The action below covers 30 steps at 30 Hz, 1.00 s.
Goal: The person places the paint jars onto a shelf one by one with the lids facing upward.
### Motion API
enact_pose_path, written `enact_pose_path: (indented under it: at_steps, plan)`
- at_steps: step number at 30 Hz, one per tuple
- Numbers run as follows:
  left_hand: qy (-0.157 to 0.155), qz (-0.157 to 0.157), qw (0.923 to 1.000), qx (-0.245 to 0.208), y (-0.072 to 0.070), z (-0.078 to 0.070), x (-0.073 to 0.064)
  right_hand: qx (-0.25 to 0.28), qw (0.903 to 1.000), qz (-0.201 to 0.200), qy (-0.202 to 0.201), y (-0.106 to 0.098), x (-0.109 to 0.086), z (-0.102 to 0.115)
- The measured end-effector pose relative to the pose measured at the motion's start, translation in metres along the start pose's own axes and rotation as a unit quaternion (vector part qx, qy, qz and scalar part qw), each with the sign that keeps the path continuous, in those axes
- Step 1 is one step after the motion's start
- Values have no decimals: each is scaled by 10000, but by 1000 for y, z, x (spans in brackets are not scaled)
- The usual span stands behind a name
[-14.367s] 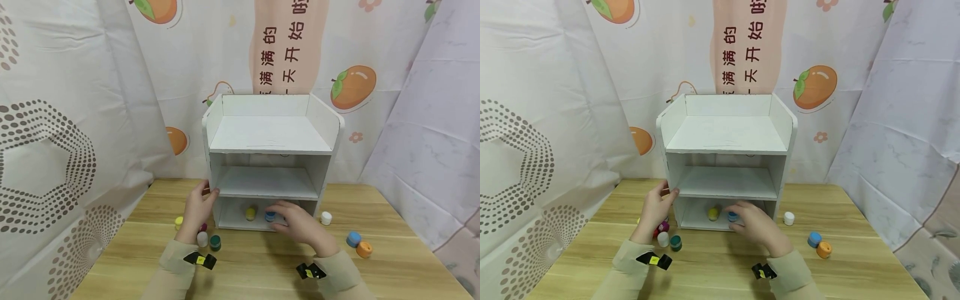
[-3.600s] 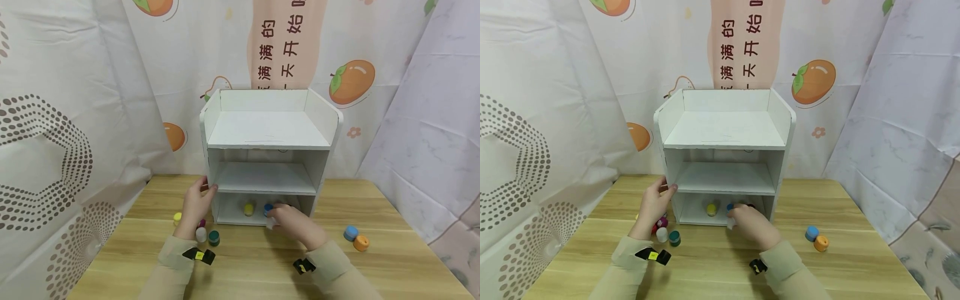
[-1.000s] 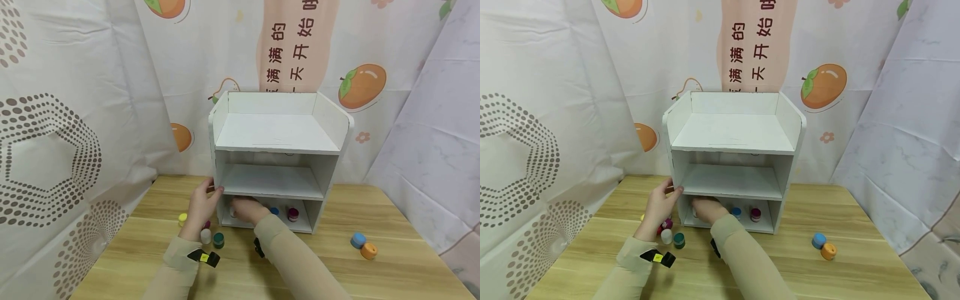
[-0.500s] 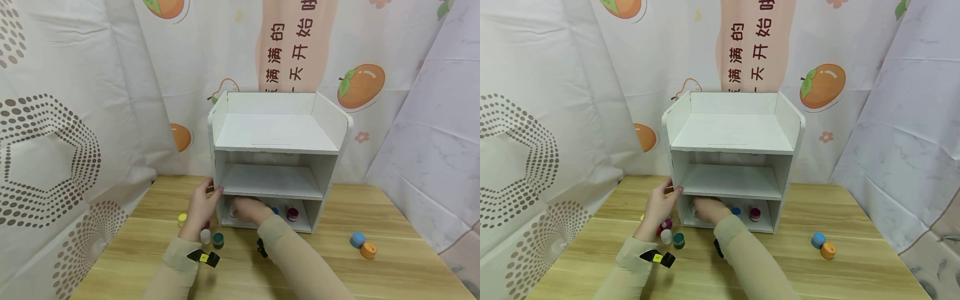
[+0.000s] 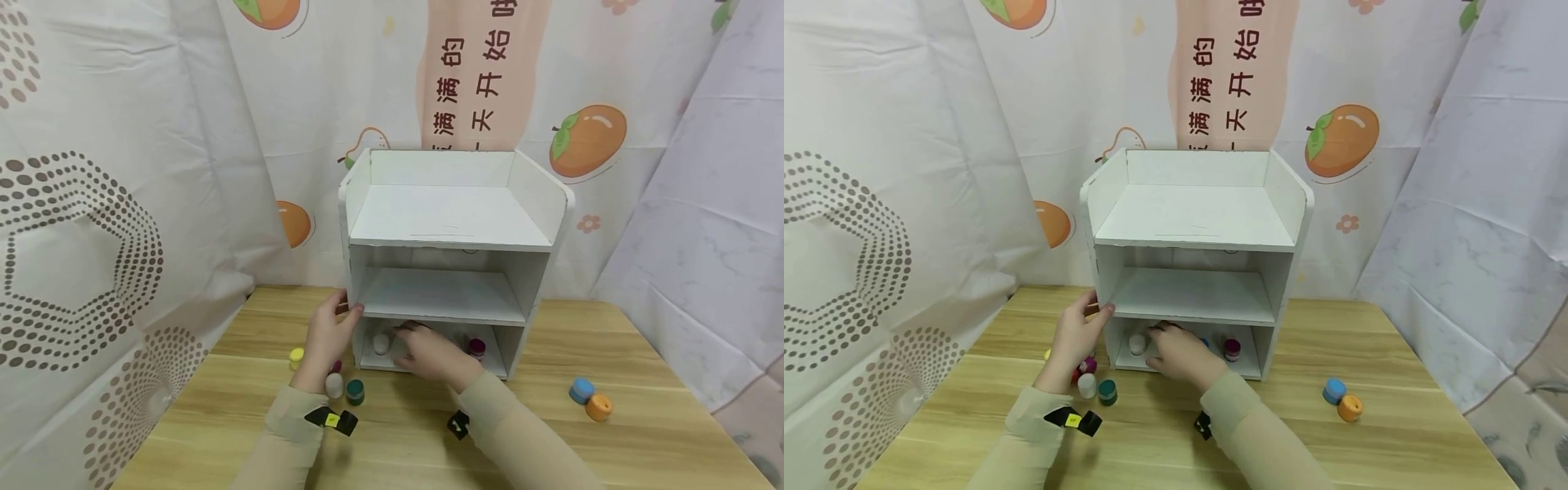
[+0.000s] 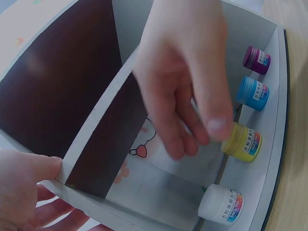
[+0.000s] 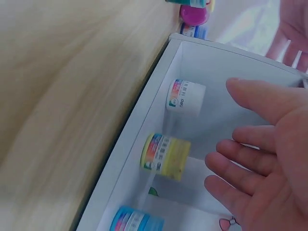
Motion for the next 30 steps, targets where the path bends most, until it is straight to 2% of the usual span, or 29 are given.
enact_pose_path:
  at_steps: [10, 18, 30]
  plan:
    - [-9, 26, 10000, 38, 1, -1, -1, 451, 9975, -438, -316, -13, -50, -9]
    - [-8, 13, 10000, 34, 1, -2, -2, 570, 9938, -813, -496, -37, -82, -16]
    - [-45, 14, 10000, 27, 1, -2, -3, 1308, 9863, -992, -172, -72, -127, -37]
Point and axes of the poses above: each hand's wrist, its own x-axis towards the middle knuckle, its own y-axis out of the palm, z = x × y, the point moved 7 cm from there along x, towards the middle knuckle, and after that the axes turned 6 degrees about -y, right-handed, at the moved point
